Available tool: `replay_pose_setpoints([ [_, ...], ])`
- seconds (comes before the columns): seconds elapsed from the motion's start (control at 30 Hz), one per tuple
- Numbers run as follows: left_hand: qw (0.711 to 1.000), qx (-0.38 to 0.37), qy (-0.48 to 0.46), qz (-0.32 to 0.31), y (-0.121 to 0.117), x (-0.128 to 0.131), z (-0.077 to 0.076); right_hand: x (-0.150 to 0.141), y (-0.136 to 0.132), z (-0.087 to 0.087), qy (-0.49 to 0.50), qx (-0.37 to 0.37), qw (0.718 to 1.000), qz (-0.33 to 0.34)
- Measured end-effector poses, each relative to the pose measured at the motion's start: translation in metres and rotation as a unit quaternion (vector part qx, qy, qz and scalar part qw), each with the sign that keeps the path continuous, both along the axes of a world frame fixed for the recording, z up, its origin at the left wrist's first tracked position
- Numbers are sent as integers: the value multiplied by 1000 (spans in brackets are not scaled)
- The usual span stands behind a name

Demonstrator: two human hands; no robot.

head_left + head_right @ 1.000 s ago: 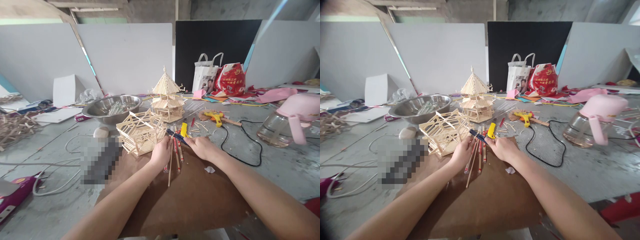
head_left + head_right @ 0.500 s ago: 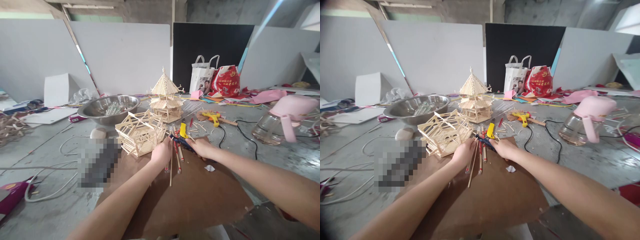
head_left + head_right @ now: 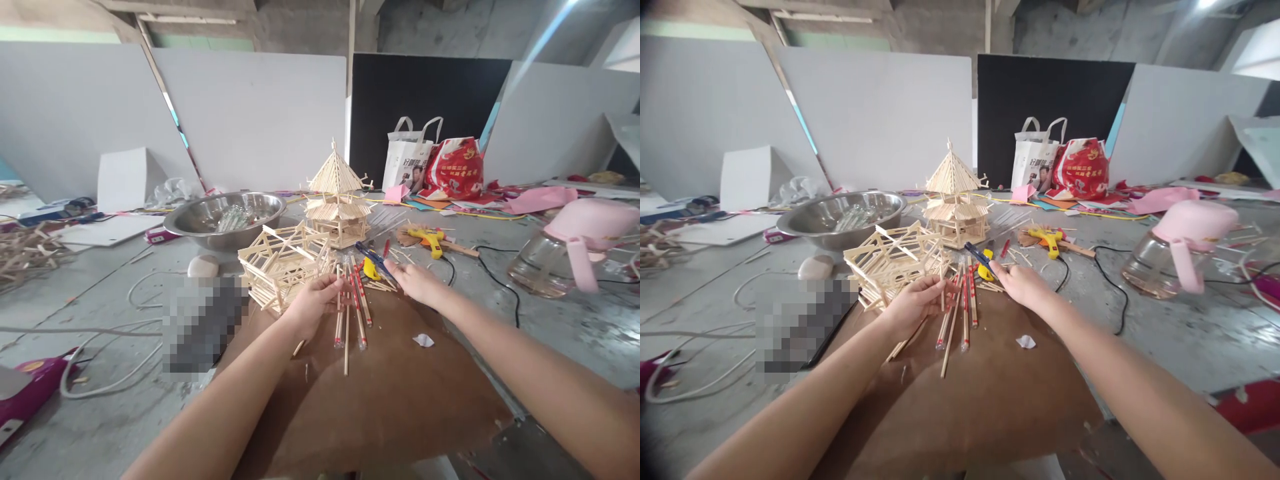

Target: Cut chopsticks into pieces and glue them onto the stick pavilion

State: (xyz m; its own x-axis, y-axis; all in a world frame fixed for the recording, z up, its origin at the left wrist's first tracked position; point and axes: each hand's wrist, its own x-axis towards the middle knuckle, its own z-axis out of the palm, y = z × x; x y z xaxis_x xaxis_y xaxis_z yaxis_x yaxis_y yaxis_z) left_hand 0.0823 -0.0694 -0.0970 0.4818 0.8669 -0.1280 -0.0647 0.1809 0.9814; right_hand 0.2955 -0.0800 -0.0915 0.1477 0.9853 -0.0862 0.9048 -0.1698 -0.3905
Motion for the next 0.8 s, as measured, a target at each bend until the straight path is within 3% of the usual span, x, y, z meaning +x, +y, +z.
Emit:
replay_pose_setpoints([
  [0.1, 1000, 3, -18, 16, 1, -5, 2, -2, 3, -5, -124, 51, 990, -33],
  [0.3, 999, 23, 0, 27, 3, -5, 1, 2, 11, -22, -190, 93, 976, -43],
  [0.53, 998, 54, 32, 31, -2, -5, 9, 20, 26, -10, -197, 92, 974, -69],
  [0.63, 993, 99, 55, 42, -3, -6, 11, 29, 29, -3, -181, 100, 974, -97],
  [0.8, 973, 193, 78, 99, -1, -7, 13, 18, 18, -13, -195, 122, 971, -71],
])
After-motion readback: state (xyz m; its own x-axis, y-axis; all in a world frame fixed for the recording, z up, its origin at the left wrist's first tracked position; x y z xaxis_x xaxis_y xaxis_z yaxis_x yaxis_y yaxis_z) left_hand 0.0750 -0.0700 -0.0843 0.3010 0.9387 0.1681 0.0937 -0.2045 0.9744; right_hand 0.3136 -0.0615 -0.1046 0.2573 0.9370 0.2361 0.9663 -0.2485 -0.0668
